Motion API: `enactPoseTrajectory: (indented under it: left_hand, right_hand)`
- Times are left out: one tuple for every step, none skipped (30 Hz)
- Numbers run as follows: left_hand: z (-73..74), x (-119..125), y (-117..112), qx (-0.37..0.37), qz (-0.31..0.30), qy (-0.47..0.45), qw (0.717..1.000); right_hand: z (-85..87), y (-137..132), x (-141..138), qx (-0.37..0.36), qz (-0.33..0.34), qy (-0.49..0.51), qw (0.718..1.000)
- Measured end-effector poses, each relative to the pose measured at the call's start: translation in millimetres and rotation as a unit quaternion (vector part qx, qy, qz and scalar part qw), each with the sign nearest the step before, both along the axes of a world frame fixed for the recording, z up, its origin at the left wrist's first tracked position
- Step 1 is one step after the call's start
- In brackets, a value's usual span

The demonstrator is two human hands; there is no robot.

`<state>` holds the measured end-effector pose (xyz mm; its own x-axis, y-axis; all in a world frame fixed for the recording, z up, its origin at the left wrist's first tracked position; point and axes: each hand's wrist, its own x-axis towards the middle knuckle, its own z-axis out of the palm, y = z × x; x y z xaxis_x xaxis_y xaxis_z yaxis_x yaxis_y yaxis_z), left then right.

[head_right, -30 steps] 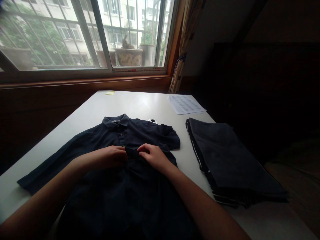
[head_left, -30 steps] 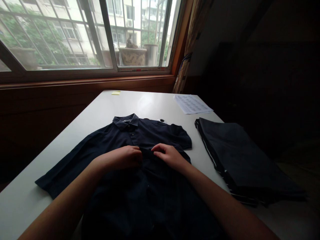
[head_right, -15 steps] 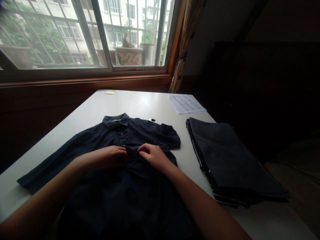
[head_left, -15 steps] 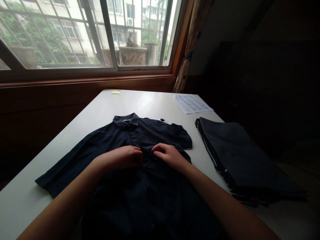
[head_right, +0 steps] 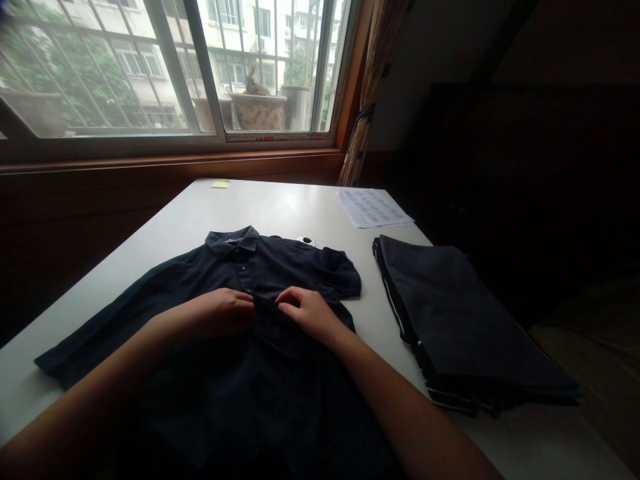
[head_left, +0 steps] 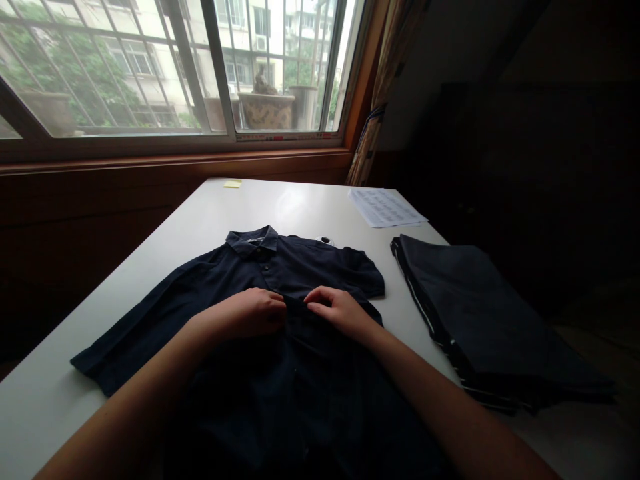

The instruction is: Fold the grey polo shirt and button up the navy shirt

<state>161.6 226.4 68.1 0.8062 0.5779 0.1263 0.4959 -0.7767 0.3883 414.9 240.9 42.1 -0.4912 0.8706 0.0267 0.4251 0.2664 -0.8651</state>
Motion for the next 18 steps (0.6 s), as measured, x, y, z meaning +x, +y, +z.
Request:
enactPoseTrajectory:
  left_hand:
    - [1.0,0.4,-0.2,0.011,0.001,0.0,1.0]
    - [1.9,0.9,-0.3,0.024,0.002,0.001,1.0]
    - [2.7,1.5,-0.3,0.038,0.004,0.002,0.999]
    - [3.1,2.2,-0.1,0.053,0.007,0.004,0.999]
    - [3.2,3.1,0.1,0.068,0.011,0.005,0.998]
    - [2.9,4.2,0.3,0.083,0.013,0.005,0.996]
    - [2.2,5.4,0.5,0.096,0.014,0.004,0.995]
    - [1.1,6.8,0.7,0.108,0.014,0.003,0.994]
    - [-0.4,8.4,0.8,0.116,0.014,0.001,0.993]
    - [-2.2,10.1,0.8,0.124,0.014,-0.003,0.992]
    - [-4.3,12.0,0.7,0.131,0.013,-0.008,0.991]
    - [-6.7,13.9,0.6,0.137,0.013,-0.013,0.99]
    - [-9.4,15.7,0.5,0.142,0.013,-0.018,0.99]
    - [-12.2,17.3,0.4,0.146,0.013,-0.021,0.989]
    - [-15.1,18.7,0.3,0.149,0.013,-0.025,0.988]
    - [-18.0,19.7,0.3,0.152,0.014,-0.028,0.988]
    - [-20.6,20.4,0.5,0.155,0.016,-0.033,0.987]
    - [-23.0,20.8,0.7,0.157,0.018,-0.038,0.987]
  right_hand:
    - [-0.2,0.2,0.2,-0.001,0.0,0.003,1.0]
    - [-0.3,0.4,0.5,-0.003,0.0,0.006,1.0]
    - [-0.1,0.7,0.7,-0.007,0.001,0.01,1.0]
    - [0.3,0.8,0.9,-0.012,0.001,0.015,1.0]
    - [0.9,1.0,1.1,-0.019,0.001,0.02,1.0]
    - [1.6,1.0,1.3,-0.026,0.001,0.025,0.999]
    - [2.3,1.1,1.4,-0.034,0.001,0.029,0.999]
    - [3.0,1.0,1.5,-0.042,0.0,0.031,0.999]
    - [3.5,1.0,1.5,-0.047,-0.001,0.031,0.998]
    - [3.9,0.9,1.5,-0.052,-0.001,0.03,0.998]
    - [4.0,0.7,1.4,-0.055,0.0,0.028,0.998]
    - [4.1,0.6,1.4,-0.055,0.002,0.027,0.998]
    - [4.0,0.6,1.3,-0.053,0.004,0.026,0.998]
    - [3.9,0.5,1.2,-0.049,0.007,0.026,0.998]
    - [3.8,0.4,1.1,-0.045,0.009,0.026,0.999]
    - [3.9,0.3,1.0,-0.042,0.011,0.028,0.999]
    - [4.0,0.2,0.9,-0.04,0.012,0.03,0.999]
    - [4.3,0.1,0.8,-0.04,0.013,0.033,0.999]
